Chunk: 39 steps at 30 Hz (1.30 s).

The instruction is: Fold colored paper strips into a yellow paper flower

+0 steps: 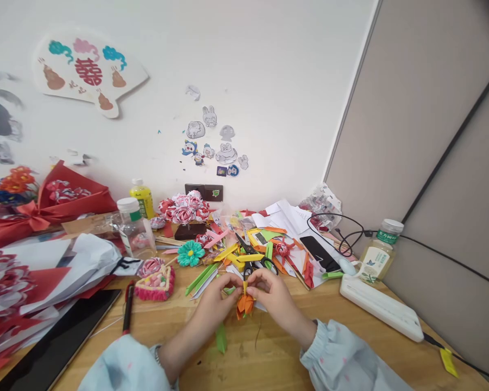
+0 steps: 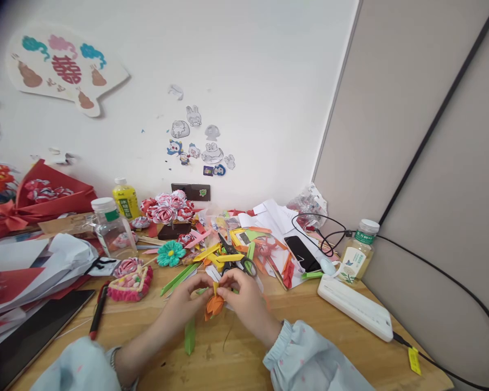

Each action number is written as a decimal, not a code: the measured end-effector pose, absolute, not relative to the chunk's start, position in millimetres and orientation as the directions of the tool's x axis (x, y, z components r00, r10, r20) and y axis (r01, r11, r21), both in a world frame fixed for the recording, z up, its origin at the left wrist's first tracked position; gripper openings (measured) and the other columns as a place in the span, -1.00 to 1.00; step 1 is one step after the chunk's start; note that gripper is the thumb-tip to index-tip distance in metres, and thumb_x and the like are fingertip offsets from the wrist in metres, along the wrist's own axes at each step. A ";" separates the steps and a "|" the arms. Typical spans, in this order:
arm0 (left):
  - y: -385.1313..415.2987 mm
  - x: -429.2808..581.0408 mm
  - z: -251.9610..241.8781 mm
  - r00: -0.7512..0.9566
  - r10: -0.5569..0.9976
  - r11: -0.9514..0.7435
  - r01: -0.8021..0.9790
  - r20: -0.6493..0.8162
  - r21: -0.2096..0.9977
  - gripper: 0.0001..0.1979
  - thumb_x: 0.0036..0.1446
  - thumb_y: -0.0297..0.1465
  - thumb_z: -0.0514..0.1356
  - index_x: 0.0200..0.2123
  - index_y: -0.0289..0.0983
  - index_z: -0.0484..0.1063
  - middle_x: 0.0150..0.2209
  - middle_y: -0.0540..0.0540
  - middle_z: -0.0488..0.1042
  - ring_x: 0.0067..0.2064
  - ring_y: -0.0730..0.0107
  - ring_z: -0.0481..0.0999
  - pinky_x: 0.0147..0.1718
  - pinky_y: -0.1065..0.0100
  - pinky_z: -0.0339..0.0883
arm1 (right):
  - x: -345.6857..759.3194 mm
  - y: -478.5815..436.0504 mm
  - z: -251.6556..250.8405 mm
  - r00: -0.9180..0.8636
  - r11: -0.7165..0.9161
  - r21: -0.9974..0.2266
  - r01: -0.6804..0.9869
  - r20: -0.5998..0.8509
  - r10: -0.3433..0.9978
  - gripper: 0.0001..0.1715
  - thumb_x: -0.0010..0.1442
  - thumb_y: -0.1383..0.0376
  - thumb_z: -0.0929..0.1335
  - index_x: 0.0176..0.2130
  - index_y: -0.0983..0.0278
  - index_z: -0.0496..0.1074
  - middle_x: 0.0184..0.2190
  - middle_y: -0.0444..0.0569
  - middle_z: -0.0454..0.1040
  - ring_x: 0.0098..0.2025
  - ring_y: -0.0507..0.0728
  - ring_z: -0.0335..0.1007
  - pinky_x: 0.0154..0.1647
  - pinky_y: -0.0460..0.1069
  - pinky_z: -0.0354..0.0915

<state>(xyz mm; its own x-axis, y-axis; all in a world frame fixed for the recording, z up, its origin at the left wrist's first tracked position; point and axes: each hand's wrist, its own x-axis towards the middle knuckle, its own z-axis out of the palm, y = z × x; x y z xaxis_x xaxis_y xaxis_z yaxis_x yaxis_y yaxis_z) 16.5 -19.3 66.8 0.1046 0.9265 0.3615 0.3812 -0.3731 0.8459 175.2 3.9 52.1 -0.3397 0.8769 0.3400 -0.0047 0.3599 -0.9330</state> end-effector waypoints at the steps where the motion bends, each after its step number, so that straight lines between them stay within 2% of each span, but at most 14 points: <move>1: -19.5 16.4 67.3 0.104 0.926 -0.375 0.384 0.364 0.844 -0.91 -0.04 -0.39 0.15 -0.48 -0.26 0.43 -0.43 -0.05 0.50 -0.33 0.28 0.46 -0.29 0.31 0.33 | 175.2 4.4 51.5 -0.337 0.383 -0.924 0.017 0.355 0.872 -0.90 -0.01 0.35 0.36 -0.38 0.25 0.36 -0.40 -0.14 0.41 -0.31 0.08 0.37 -0.27 -0.03 0.29; 6: -20.7 14.9 69.4 0.112 0.936 -0.352 0.383 0.335 0.854 -0.86 0.00 -0.33 0.15 -0.43 -0.26 0.46 -0.38 -0.07 0.54 -0.29 0.26 0.49 -0.25 0.31 0.35 | 176.0 5.1 50.7 -0.278 0.473 -0.857 0.205 0.413 0.867 -0.96 0.01 0.38 0.36 -0.43 0.25 0.37 -0.47 -0.15 0.39 -0.39 0.06 0.30 -0.34 -0.06 0.24; 11: -20.8 14.6 71.8 0.069 0.950 -0.306 0.381 0.304 0.872 -0.91 -0.08 -0.37 0.22 -0.45 -0.24 0.49 -0.41 -0.04 0.56 -0.30 0.25 0.50 -0.25 0.33 0.36 | 175.1 2.7 51.6 -0.312 0.504 -0.832 0.234 0.427 0.849 -0.95 0.04 0.38 0.35 -0.46 0.24 0.41 -0.47 -0.14 0.39 -0.40 0.06 0.30 -0.37 -0.07 0.23; 15: -21.1 13.8 76.6 0.065 0.959 -0.279 0.358 0.274 0.891 -0.88 -0.10 -0.36 0.22 -0.45 -0.25 0.52 -0.40 -0.06 0.58 -0.29 0.22 0.52 -0.25 0.32 0.36 | 174.0 2.7 49.2 -0.304 0.502 -0.838 0.214 0.431 0.850 -0.96 0.03 0.38 0.34 -0.44 0.24 0.41 -0.45 -0.13 0.41 -0.37 0.08 0.33 -0.33 -0.05 0.25; 20: -20.2 11.2 82.0 0.146 0.971 -0.223 0.261 0.190 0.939 -0.75 -0.05 -0.24 0.19 -0.39 -0.27 0.56 -0.32 -0.12 0.60 -0.24 0.19 0.51 -0.24 0.31 0.35 | 174.4 10.2 41.7 -0.281 0.378 -0.920 0.108 0.337 0.899 -0.97 0.04 0.33 0.34 -0.40 0.25 0.39 -0.44 -0.12 0.43 -0.38 0.08 0.37 -0.34 -0.04 0.29; 26: -18.7 13.2 76.9 0.211 0.969 -0.175 0.229 0.127 0.958 -0.64 -0.03 -0.14 0.17 -0.42 -0.35 0.53 -0.47 -0.09 0.54 -0.45 0.36 0.43 -0.44 0.38 0.29 | 172.9 18.0 32.2 -0.288 0.307 -0.948 0.088 0.271 0.919 -0.94 0.01 0.31 0.36 -0.44 0.27 0.41 -0.50 -0.14 0.43 -0.43 0.07 0.37 -0.39 -0.06 0.27; 34: -16.8 14.4 69.4 0.145 0.988 -0.068 0.125 0.050 0.990 -0.66 -0.17 -0.17 0.28 -0.40 -0.34 0.53 -0.42 -0.09 0.55 -0.40 0.33 0.47 -0.38 0.36 0.34 | 173.7 13.4 38.7 -0.262 0.332 -0.942 0.048 0.309 0.914 -0.90 0.05 0.26 0.34 -0.42 0.26 0.37 -0.47 -0.13 0.42 -0.40 0.07 0.37 -0.36 -0.05 0.30; 39: -17.2 16.0 64.9 0.105 0.986 -0.143 0.154 0.128 0.978 -0.72 -0.13 -0.20 0.26 -0.44 -0.32 0.50 -0.49 -0.05 0.52 -0.44 0.34 0.45 -0.42 0.38 0.33 | 174.5 11.1 42.3 -0.259 0.340 -0.938 0.066 0.313 0.914 -0.86 -0.01 0.25 0.39 -0.39 0.26 0.40 -0.43 -0.12 0.45 -0.38 0.07 0.37 -0.34 -0.04 0.30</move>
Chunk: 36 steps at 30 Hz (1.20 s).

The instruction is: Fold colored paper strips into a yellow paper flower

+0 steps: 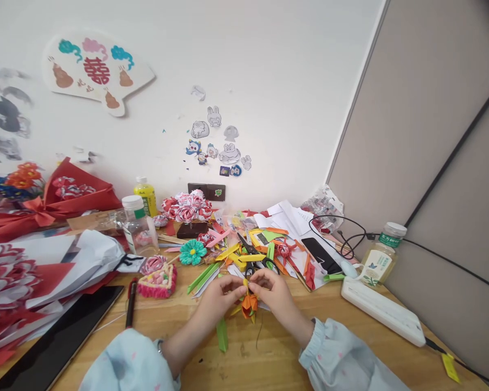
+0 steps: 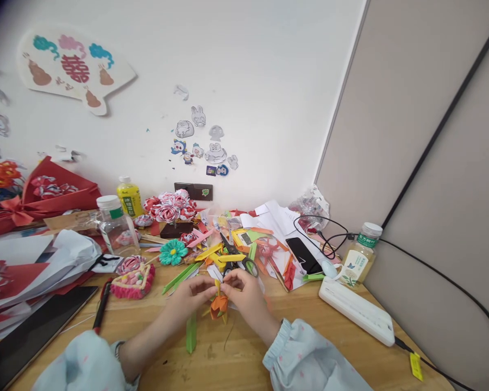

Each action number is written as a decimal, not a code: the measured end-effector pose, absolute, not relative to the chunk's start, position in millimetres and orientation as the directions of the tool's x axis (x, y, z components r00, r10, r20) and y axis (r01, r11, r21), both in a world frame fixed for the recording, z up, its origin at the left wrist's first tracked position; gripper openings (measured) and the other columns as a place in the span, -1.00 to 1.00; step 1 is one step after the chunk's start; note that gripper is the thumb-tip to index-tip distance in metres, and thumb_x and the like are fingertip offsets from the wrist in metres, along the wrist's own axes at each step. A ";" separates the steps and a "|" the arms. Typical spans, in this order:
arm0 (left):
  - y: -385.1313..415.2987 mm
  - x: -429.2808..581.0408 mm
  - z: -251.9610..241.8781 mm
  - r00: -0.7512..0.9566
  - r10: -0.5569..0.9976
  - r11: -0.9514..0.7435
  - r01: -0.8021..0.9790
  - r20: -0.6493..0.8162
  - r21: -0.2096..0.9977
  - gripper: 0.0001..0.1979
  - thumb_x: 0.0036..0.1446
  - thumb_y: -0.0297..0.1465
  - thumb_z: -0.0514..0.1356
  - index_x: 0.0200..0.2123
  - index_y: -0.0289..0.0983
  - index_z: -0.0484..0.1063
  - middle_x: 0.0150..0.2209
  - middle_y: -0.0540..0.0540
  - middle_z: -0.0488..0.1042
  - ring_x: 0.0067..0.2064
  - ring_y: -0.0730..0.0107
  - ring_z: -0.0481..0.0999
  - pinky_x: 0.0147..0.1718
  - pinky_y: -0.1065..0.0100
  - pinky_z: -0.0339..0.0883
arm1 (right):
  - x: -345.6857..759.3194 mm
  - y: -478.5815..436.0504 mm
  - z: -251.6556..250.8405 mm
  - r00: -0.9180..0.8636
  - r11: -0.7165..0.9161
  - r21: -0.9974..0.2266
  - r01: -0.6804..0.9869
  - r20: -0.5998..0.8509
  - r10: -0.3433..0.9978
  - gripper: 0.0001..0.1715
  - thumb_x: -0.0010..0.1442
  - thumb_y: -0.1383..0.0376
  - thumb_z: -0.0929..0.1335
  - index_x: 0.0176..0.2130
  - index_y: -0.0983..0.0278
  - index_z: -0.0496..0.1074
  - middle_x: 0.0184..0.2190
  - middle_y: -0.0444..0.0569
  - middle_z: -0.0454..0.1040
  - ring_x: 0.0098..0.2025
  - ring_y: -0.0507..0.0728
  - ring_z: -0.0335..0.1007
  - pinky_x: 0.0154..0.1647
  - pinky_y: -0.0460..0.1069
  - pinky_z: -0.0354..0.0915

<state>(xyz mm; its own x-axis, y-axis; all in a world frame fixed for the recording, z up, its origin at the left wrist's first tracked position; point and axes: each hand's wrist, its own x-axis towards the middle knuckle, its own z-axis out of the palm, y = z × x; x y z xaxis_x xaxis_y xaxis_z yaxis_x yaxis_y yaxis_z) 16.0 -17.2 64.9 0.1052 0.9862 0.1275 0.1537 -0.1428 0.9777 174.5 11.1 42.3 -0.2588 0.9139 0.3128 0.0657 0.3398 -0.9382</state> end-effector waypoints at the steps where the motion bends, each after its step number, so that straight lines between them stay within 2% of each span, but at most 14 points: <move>1: -17.4 16.3 64.3 0.105 0.981 -0.178 0.187 0.160 0.966 -0.75 -0.13 -0.22 0.26 -0.47 -0.32 0.50 -0.50 -0.05 0.51 -0.44 0.34 0.45 -0.42 0.38 0.32 | 174.7 10.9 42.3 -0.261 0.349 -0.934 0.074 0.320 0.911 -0.86 -0.01 0.25 0.39 -0.38 0.26 0.40 -0.43 -0.12 0.45 -0.37 0.08 0.38 -0.33 -0.04 0.30; 4: -17.9 16.7 63.7 0.104 0.967 -0.253 0.286 0.233 0.924 -0.81 -0.07 -0.28 0.22 -0.48 -0.30 0.51 -0.48 -0.06 0.53 -0.39 0.30 0.45 -0.36 0.37 0.32 | 175.3 10.3 41.9 -0.268 0.374 -0.923 0.088 0.340 0.901 -0.87 0.01 0.26 0.38 -0.38 0.26 0.41 -0.41 -0.11 0.46 -0.35 0.09 0.39 -0.31 -0.04 0.30; 7: -18.2 16.4 64.8 0.123 0.969 -0.243 0.296 0.216 0.924 -0.76 -0.03 -0.25 0.18 -0.45 -0.31 0.52 -0.47 -0.08 0.54 -0.38 0.29 0.46 -0.35 0.36 0.33 | 175.8 9.9 41.8 -0.273 0.383 -0.920 0.085 0.349 0.897 -0.89 0.02 0.28 0.38 -0.37 0.26 0.41 -0.39 -0.10 0.46 -0.33 0.10 0.39 -0.28 -0.03 0.30; 10: -18.6 16.5 67.4 0.130 0.983 -0.157 0.224 0.130 0.962 -0.70 -0.07 -0.16 0.20 -0.47 -0.32 0.49 -0.51 -0.05 0.51 -0.43 0.31 0.47 -0.43 0.37 0.36 | 175.8 10.3 41.0 -0.299 0.361 -0.931 0.058 0.329 0.896 -0.87 0.04 0.25 0.38 -0.37 0.26 0.41 -0.40 -0.10 0.45 -0.34 0.09 0.38 -0.29 -0.03 0.30; 14: -20.1 18.1 71.1 0.078 0.997 0.004 0.159 -0.016 0.987 -0.60 -0.22 -0.04 0.26 -0.59 -0.31 0.41 -0.61 0.02 0.42 -0.54 0.38 0.44 -0.55 0.39 0.34 | 174.9 12.0 38.4 -0.373 0.292 -0.956 0.007 0.268 0.888 -0.78 0.03 0.18 0.40 -0.35 0.28 0.43 -0.41 -0.10 0.46 -0.34 0.09 0.40 -0.29 -0.03 0.31; 21: -21.9 19.6 70.9 0.051 0.982 0.177 0.109 -0.183 0.978 -0.55 -0.30 -0.01 0.29 -0.60 -0.32 0.36 -0.63 0.04 0.42 -0.62 0.41 0.44 -0.62 0.40 0.32 | 173.5 11.7 37.0 -0.417 0.207 -0.978 -0.027 0.199 0.887 -0.70 -0.02 0.11 0.43 -0.37 0.28 0.43 -0.46 -0.13 0.44 -0.38 0.06 0.37 -0.32 -0.05 0.27; 26: -22.3 18.8 68.9 0.082 0.981 0.168 0.080 -0.174 0.983 -0.52 -0.28 0.02 0.28 -0.59 -0.32 0.35 -0.65 0.06 0.39 -0.62 0.44 0.45 -0.61 0.43 0.32 | 173.2 11.3 36.4 -0.457 0.125 -0.990 -0.059 0.138 0.879 -0.67 -0.01 0.08 0.42 -0.35 0.29 0.43 -0.49 -0.15 0.41 -0.43 0.04 0.34 -0.39 -0.08 0.23; 36: -25.2 20.7 80.9 0.165 0.983 0.084 -0.015 -0.080 0.996 -0.49 -0.29 0.06 0.27 -0.57 -0.32 0.38 -0.55 -0.02 0.47 -0.52 0.39 0.50 -0.50 0.39 0.40 | 175.9 12.6 44.1 -0.369 0.079 -0.985 -0.154 0.131 0.920 -0.66 -0.08 0.09 0.46 -0.43 0.29 0.42 -0.52 -0.16 0.40 -0.47 0.03 0.30 -0.43 -0.10 0.19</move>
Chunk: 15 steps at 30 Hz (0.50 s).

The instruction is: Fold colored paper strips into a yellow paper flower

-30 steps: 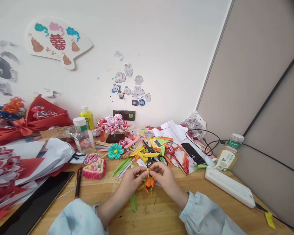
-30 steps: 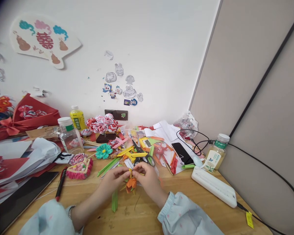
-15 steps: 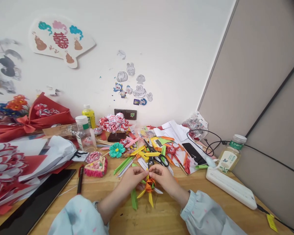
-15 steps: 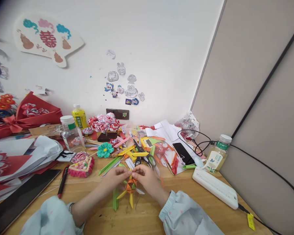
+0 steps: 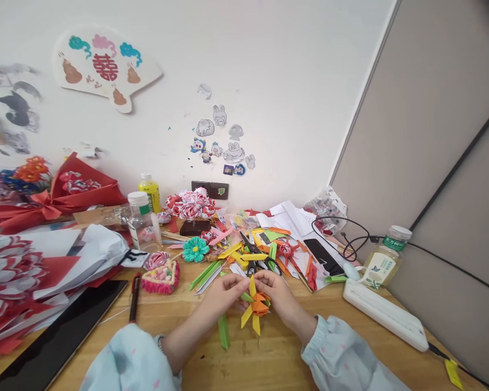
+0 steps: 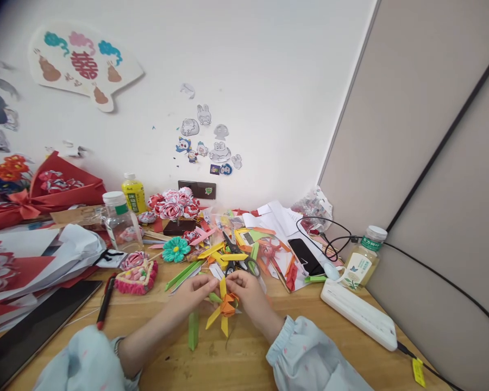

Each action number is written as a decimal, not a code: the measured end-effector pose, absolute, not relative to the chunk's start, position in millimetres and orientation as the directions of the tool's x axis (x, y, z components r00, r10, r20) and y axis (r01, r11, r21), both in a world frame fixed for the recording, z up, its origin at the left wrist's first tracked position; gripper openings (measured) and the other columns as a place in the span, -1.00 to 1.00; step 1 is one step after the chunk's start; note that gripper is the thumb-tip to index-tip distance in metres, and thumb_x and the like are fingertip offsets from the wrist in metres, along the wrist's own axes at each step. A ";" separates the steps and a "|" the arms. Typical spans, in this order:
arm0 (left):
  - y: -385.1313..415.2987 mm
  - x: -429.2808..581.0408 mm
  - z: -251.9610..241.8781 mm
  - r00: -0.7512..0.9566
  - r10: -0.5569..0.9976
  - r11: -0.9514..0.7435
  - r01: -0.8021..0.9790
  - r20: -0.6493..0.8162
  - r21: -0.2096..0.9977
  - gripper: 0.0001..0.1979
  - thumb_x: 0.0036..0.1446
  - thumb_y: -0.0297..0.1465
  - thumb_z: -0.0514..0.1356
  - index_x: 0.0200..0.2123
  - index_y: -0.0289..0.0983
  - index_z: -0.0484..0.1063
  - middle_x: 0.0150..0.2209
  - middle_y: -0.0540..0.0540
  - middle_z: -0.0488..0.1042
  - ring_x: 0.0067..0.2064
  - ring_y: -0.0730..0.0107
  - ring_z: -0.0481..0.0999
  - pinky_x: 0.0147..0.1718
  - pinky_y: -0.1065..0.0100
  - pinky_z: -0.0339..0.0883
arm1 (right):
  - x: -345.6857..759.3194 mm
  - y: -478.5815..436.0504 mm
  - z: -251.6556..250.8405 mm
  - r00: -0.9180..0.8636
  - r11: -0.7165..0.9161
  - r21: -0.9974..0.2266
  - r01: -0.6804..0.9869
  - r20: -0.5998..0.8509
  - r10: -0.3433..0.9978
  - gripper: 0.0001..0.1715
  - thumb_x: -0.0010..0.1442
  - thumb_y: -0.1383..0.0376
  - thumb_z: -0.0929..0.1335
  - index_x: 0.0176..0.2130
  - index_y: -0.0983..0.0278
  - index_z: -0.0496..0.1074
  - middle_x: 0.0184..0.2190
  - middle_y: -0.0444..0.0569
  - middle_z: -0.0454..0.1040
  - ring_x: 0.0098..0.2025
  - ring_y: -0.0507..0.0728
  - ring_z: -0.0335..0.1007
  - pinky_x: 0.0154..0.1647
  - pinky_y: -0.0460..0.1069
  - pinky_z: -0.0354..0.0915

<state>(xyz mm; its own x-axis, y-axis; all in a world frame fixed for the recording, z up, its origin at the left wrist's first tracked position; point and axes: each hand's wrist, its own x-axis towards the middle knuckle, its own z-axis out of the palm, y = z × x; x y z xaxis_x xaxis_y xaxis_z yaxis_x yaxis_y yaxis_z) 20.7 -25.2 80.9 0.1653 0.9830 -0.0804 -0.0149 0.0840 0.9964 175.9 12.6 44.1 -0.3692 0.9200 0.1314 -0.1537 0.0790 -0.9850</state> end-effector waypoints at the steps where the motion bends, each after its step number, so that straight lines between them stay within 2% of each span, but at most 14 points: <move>1: -25.2 20.8 81.4 0.174 0.982 0.079 -0.019 -0.074 0.997 -0.49 -0.29 0.06 0.27 -0.55 -0.32 0.38 -0.56 -0.02 0.47 -0.52 0.39 0.50 -0.49 0.38 0.41 | 175.5 12.1 45.5 -0.360 0.066 -0.983 -0.172 0.125 0.924 -0.65 -0.11 0.08 0.47 -0.44 0.29 0.42 -0.52 -0.16 0.40 -0.47 0.02 0.30 -0.44 -0.10 0.18; 6: -24.2 21.7 76.3 0.184 0.983 0.020 -0.013 -0.017 1.000 -0.52 -0.27 -0.02 0.30 -0.46 -0.34 0.42 -0.57 -0.01 0.46 -0.53 0.40 0.46 -0.47 0.37 0.39 | 174.9 13.3 46.4 -0.258 0.052 -0.976 -0.211 0.107 0.960 -0.62 -0.16 0.08 0.49 -0.45 0.30 0.42 -0.52 -0.14 0.41 -0.48 0.03 0.29 -0.44 -0.09 0.18; 12: -25.2 24.1 71.3 0.046 0.988 -0.157 0.290 0.150 0.944 -0.78 -0.17 -0.25 0.26 -0.52 -0.31 0.44 -0.51 -0.07 0.52 -0.45 0.32 0.46 -0.45 0.37 0.33 | 177.4 17.2 41.5 -0.147 0.154 -0.968 -0.200 0.185 0.972 -0.68 -0.09 0.09 0.44 -0.44 0.28 0.40 -0.51 -0.14 0.40 -0.45 0.06 0.31 -0.42 -0.07 0.22; 15: -25.3 23.4 73.7 0.028 0.982 -0.184 0.346 0.186 0.920 -0.80 -0.11 -0.27 0.20 -0.55 -0.30 0.45 -0.52 -0.07 0.53 -0.43 0.28 0.47 -0.43 0.36 0.33 | 174.5 15.4 39.0 -0.156 0.216 -0.968 -0.131 0.235 0.960 -0.77 -0.02 0.16 0.41 -0.42 0.27 0.40 -0.48 -0.12 0.42 -0.40 0.08 0.35 -0.38 -0.06 0.25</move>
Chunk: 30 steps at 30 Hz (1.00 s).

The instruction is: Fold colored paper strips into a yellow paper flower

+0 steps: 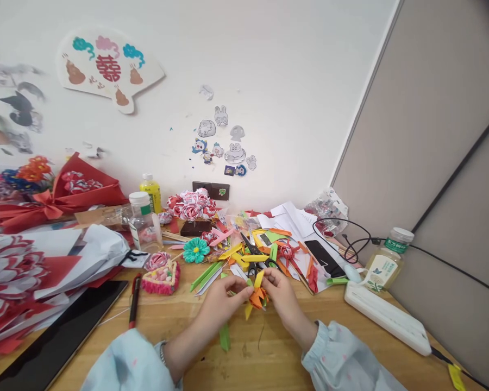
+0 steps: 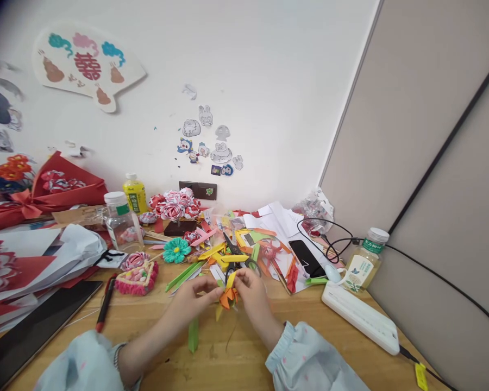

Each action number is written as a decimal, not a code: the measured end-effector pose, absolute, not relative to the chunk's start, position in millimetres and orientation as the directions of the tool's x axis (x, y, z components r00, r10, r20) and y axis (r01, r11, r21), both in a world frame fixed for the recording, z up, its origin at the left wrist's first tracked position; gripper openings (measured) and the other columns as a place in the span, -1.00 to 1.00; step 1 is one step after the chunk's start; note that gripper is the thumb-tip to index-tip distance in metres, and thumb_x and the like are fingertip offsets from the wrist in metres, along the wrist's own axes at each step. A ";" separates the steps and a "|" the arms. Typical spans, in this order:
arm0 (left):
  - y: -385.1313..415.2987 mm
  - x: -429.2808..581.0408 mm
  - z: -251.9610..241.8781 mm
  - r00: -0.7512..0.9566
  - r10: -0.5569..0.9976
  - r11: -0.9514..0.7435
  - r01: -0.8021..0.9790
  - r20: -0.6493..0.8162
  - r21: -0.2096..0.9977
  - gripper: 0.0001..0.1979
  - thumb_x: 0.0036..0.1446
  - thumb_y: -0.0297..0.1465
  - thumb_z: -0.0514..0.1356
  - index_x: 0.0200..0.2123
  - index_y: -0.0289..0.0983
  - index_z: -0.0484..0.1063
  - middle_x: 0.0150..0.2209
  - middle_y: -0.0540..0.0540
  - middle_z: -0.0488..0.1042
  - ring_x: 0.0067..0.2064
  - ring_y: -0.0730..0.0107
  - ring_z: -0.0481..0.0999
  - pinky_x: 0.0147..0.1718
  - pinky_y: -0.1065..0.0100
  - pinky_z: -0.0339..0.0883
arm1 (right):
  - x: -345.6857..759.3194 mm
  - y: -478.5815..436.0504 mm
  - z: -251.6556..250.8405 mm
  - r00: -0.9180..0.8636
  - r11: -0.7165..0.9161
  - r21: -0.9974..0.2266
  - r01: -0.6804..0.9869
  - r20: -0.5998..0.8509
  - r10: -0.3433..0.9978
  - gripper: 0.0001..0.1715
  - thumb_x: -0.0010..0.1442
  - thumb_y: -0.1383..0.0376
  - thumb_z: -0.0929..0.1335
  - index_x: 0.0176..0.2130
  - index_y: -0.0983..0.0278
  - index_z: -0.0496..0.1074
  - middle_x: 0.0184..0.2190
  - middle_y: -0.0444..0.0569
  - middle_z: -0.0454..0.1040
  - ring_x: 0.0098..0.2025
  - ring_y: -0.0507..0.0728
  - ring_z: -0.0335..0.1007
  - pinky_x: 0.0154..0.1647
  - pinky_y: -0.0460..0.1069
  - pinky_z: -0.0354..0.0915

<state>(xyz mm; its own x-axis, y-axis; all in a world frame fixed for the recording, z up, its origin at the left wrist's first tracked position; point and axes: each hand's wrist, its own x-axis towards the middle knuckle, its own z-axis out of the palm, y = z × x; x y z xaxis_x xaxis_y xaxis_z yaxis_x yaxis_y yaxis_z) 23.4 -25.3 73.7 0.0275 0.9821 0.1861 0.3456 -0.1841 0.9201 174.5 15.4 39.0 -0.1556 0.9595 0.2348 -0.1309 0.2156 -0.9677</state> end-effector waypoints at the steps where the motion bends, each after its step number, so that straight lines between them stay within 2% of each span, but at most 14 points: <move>1: -24.9 22.9 74.2 0.021 0.980 -0.190 0.351 0.196 0.917 -0.80 -0.10 -0.27 0.18 -0.54 -0.30 0.45 -0.52 -0.07 0.53 -0.42 0.28 0.47 -0.43 0.36 0.33 | 173.2 14.7 38.0 -0.161 0.240 -0.966 -0.100 0.253 0.954 -0.80 0.00 0.18 0.39 -0.41 0.27 0.39 -0.47 -0.11 0.43 -0.39 0.09 0.36 -0.37 -0.05 0.26; 6: -22.3 18.7 72.1 -0.010 0.958 -0.259 0.405 0.288 0.877 -0.83 -0.07 -0.33 0.14 -0.51 -0.31 0.45 -0.48 -0.08 0.53 -0.39 0.28 0.48 -0.37 0.34 0.35 | 172.9 15.2 35.2 -0.147 0.343 -0.939 0.006 0.339 0.929 -0.84 0.07 0.20 0.35 -0.37 0.26 0.38 -0.42 -0.07 0.44 -0.33 0.14 0.39 -0.29 -0.01 0.31; 11: -22.2 13.5 72.9 0.016 0.909 -0.356 0.552 0.417 0.754 -0.86 -0.05 -0.38 0.12 -0.47 -0.29 0.46 -0.45 -0.08 0.52 -0.36 0.27 0.46 -0.33 0.33 0.32 | 183.7 10.7 49.5 -0.004 0.472 -0.873 0.124 0.476 0.880 -0.82 0.18 0.19 0.26 -0.31 0.24 0.37 -0.37 -0.05 0.43 -0.28 0.13 0.39 -0.24 0.01 0.31; 15: -22.3 12.8 75.2 0.084 0.909 -0.384 0.546 0.407 0.745 -0.85 -0.03 -0.37 0.13 -0.54 -0.28 0.45 -0.50 -0.04 0.51 -0.41 0.32 0.44 -0.38 0.38 0.30 | 184.4 1.3 63.6 -0.194 0.629 -0.751 0.201 0.599 0.777 -0.91 0.16 0.29 0.29 -0.34 0.23 0.40 -0.33 -0.06 0.43 -0.23 0.12 0.36 -0.17 0.00 0.28; 19: -19.8 13.9 72.0 0.168 0.955 -0.297 0.456 0.246 0.839 -0.83 -0.06 -0.36 0.15 -0.59 -0.30 0.46 -0.56 -0.02 0.50 -0.48 0.38 0.43 -0.46 0.43 0.28 | 179.1 0.8 61.0 -0.259 0.591 -0.748 0.301 0.533 0.806 -0.89 0.09 0.36 0.32 -0.46 0.24 0.42 -0.45 -0.09 0.41 -0.34 0.09 0.35 -0.32 -0.04 0.26; 23: -15.5 14.0 66.2 0.144 0.980 -0.184 0.384 0.138 0.905 -0.84 -0.10 -0.35 0.18 -0.54 -0.32 0.49 -0.51 -0.06 0.55 -0.44 0.33 0.49 -0.43 0.40 0.33 | 176.8 6.9 50.2 -0.295 0.515 -0.796 0.318 0.433 0.852 -0.94 0.02 0.39 0.35 -0.46 0.25 0.44 -0.45 -0.11 0.41 -0.37 0.07 0.34 -0.36 -0.06 0.26; 26: -15.3 15.1 65.4 0.091 0.982 -0.187 0.327 0.166 0.927 -0.84 -0.14 -0.36 0.22 -0.45 -0.31 0.50 -0.45 -0.07 0.58 -0.39 0.28 0.53 -0.39 0.36 0.38 | 176.3 8.6 46.4 -0.278 0.480 -0.828 0.290 0.407 0.870 -0.97 0.00 0.39 0.36 -0.45 0.26 0.42 -0.44 -0.12 0.42 -0.36 0.07 0.34 -0.34 -0.06 0.26; 30: -20.8 17.1 70.1 0.006 0.950 -0.289 0.386 0.311 0.876 -0.91 -0.14 -0.40 0.23 -0.48 -0.26 0.49 -0.44 -0.03 0.58 -0.36 0.29 0.54 -0.32 0.34 0.40 | 175.4 5.5 48.8 -0.243 0.434 -0.874 0.217 0.383 0.891 -0.95 -0.02 0.39 0.36 -0.43 0.26 0.40 -0.43 -0.12 0.43 -0.32 0.10 0.36 -0.28 -0.04 0.27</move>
<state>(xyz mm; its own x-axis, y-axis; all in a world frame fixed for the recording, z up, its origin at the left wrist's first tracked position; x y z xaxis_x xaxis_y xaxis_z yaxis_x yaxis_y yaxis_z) 17.1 -20.8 70.1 0.0065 0.9504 0.3109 0.3855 -0.2892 0.8762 175.4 5.5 48.8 -0.2426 0.8915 0.3826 0.2166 0.4342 -0.8744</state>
